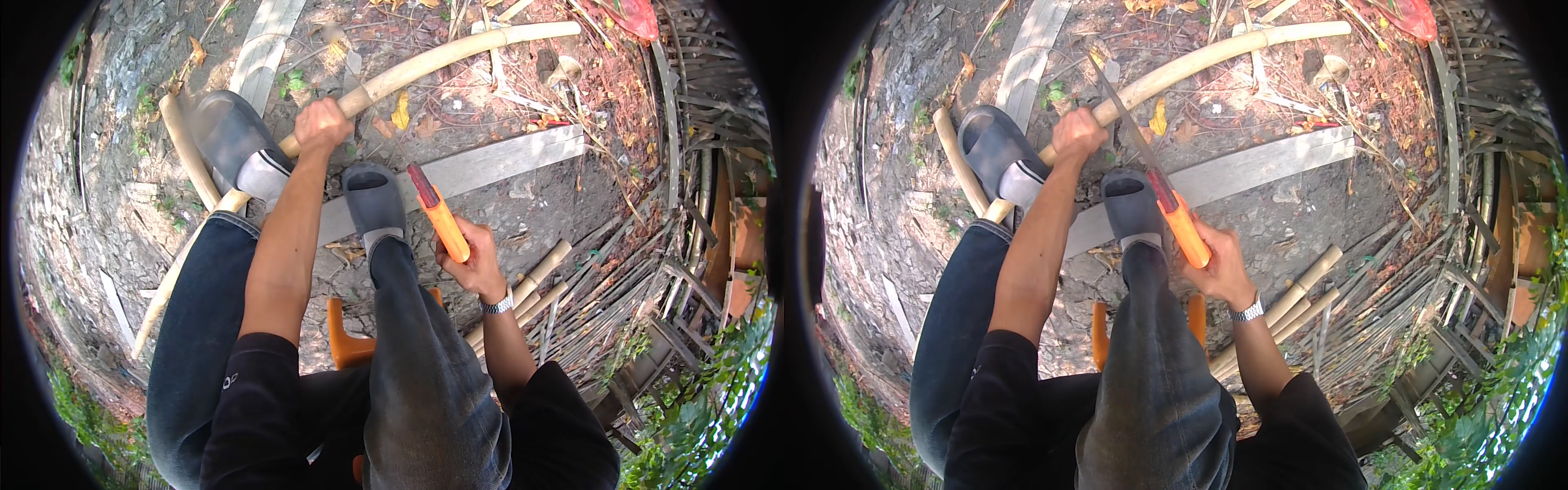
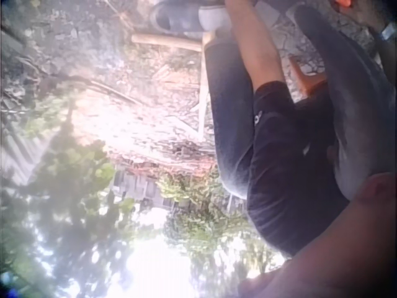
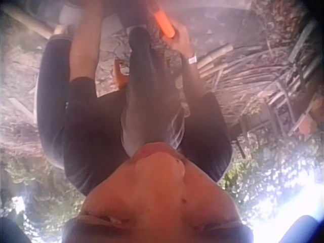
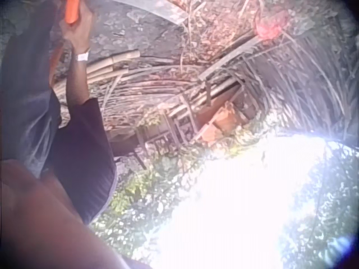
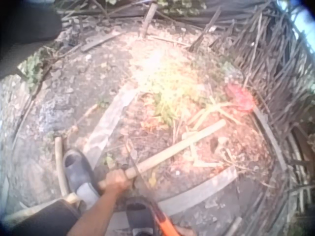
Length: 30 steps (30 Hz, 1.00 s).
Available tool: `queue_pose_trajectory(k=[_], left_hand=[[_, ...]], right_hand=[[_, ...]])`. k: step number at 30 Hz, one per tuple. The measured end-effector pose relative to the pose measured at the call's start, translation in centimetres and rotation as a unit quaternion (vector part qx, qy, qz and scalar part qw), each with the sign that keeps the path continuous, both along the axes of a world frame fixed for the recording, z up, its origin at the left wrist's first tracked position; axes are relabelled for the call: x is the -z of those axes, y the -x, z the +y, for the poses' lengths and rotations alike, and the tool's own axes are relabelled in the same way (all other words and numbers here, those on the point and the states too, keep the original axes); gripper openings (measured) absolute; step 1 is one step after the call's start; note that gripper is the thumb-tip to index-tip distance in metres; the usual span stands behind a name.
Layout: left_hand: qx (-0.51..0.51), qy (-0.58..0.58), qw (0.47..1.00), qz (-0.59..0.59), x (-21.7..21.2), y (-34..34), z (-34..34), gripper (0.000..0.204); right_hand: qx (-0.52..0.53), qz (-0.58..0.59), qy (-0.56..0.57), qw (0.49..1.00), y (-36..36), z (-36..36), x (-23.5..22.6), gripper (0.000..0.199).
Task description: The person sits on a small stool and uses a hand saw to cut a long bamboo pole that is positioned between their legs. They hold the pole steady with their left hand while sawing with their right hand, periodically adjusting the pole's position.
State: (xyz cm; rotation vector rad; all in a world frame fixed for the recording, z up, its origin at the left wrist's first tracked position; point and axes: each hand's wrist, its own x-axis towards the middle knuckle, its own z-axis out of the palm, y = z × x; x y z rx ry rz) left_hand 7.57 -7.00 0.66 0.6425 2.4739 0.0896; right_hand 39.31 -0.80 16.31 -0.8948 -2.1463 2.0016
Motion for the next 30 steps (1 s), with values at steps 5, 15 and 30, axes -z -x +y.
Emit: queue_pose_trajectory(k=[5, 15, 30], left_hand=[[0.004, -0.006, 1.0, 0.029, 1.1, -0.1, -0.4, 0.034], [0.029, 0.014, 0.999, 0.011, 0.2, -0.3, -0.4, 0.032], [0.045, 0.003, 0.999, 0.022, 1.1, -0.7, -0.3, 0.032]], right_hand=[[0.05, -0.058, -0.038, 0.996, -0.1, -0.9, 0.3, 0.011], [0.115, -0.126, -0.032, 0.985, -10.0, -5.2, -3.3, 0.01], [0.123, -0.034, -0.081, 0.988, 6.8, 2.6, 6.4, 0.016]])
